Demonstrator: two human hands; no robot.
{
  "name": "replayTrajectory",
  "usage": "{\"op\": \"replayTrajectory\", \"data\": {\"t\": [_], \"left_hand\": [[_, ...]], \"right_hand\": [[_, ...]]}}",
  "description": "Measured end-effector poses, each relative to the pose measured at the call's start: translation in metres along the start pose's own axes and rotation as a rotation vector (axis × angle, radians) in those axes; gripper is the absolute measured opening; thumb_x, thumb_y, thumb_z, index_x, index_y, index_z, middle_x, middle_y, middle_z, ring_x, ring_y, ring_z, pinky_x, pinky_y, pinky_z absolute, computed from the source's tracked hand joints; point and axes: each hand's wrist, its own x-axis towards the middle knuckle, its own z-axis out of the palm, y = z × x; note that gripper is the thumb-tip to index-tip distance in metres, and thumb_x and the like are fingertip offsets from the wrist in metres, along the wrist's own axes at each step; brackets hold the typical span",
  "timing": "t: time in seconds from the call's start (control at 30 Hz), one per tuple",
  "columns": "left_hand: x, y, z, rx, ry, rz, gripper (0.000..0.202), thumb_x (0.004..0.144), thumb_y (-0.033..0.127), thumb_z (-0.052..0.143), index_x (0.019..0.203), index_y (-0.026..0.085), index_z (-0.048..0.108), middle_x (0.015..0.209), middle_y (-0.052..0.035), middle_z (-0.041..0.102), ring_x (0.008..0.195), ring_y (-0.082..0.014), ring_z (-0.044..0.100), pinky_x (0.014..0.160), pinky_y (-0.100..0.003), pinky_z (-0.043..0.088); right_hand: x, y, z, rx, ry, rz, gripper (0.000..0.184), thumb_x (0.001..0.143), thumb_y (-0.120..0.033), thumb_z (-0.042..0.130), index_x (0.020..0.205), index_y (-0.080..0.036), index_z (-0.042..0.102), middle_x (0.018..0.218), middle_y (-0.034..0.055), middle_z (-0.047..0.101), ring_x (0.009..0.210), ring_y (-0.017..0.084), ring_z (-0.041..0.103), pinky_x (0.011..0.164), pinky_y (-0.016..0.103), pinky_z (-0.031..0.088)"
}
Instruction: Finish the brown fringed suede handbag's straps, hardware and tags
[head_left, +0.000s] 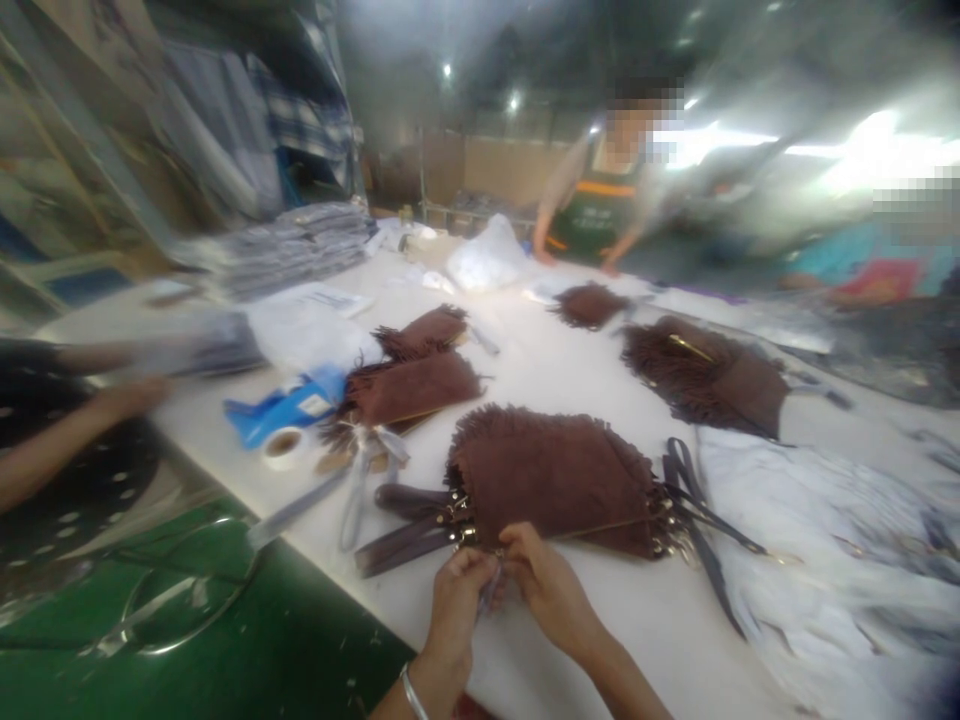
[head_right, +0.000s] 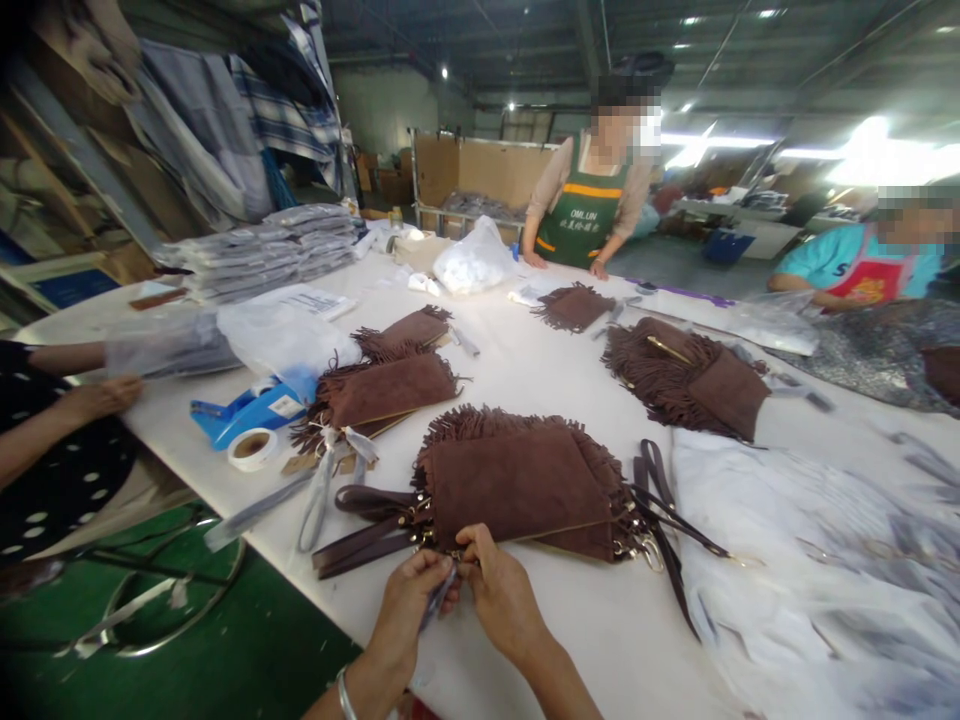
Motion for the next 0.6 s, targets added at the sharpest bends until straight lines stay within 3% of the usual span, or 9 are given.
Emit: {"op": "replayTrajectory", "data": {"t": [0.33,0.47,0.6], "left_hand": [[-0.003,-0.002,0.000,0.020,-0.018,0.000,0.027,0.069,0.037,0.071,0.078,0.013,0.063,0.066,-0.0049,0.067,0.055,-0.0128,0.058,0.051,-0.022,0.042],[-0.005,-0.001,0.001,0.035,-0.023,0.012,0.026,0.069,0.037,0.071,0.076,0.013,0.061,0.066,-0.0054,0.067,0.054,-0.0130,0.058,0.051,-0.022,0.040],[-0.005,-0.003,0.003,0.021,-0.020,0.046,0.024,0.069,0.035,0.071,0.074,0.015,0.059,0.063,-0.0029,0.064,0.056,-0.0139,0.057,0.052,-0.023,0.040]], "right_hand": [[-0.006,0.008,0.015,0.104,0.108,0.172,0.032,0.076,-0.012,0.046,0.105,-0.026,0.048,0.076,-0.0045,0.065,0.071,0.016,0.063,0.065,0.024,0.041],[-0.013,0.002,0.020,0.098,0.159,0.182,0.020,0.082,-0.016,0.045,0.098,-0.026,0.050,0.079,-0.0035,0.067,0.071,0.016,0.064,0.065,0.024,0.041],[-0.027,-0.007,0.019,-0.089,0.320,0.172,0.014,0.090,-0.024,0.042,0.094,-0.025,0.055,0.086,-0.0002,0.068,0.077,0.018,0.064,0.070,0.027,0.042]]}}
